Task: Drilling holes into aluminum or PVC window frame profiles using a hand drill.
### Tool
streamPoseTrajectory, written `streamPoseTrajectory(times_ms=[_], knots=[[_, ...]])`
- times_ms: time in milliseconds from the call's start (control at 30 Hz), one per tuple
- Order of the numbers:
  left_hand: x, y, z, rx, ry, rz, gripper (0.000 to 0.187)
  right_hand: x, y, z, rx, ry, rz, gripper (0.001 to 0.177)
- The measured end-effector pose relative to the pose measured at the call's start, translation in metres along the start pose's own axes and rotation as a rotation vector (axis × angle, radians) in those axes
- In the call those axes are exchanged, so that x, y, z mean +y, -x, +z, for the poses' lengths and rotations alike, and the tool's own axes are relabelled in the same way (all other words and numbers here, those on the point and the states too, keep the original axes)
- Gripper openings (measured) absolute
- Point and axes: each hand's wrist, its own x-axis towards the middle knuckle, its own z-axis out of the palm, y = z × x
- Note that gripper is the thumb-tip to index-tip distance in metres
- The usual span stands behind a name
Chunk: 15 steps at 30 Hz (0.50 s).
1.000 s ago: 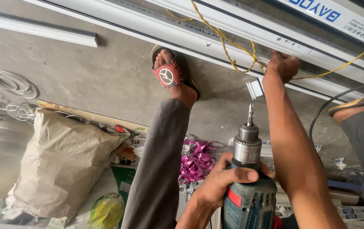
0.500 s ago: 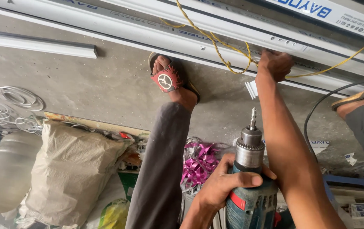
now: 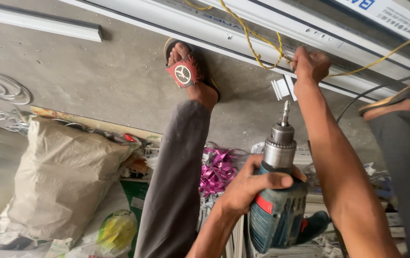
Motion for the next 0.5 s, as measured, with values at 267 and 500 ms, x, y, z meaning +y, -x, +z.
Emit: streamPoseTrajectory(times_ms=[267, 500], knots=[[-0.023, -0.015, 0.0, -0.028, 0.018, 0.009, 0.043, -0.119, 0.09, -0.148, -0.773, -0.372, -0.207, 0.009], [-0.032, -0.025, 0.006, -0.029, 0.031, -0.02, 0.043, -0.146, 0.11, -0.215, -0.899, -0.345, -0.367, 0.019]])
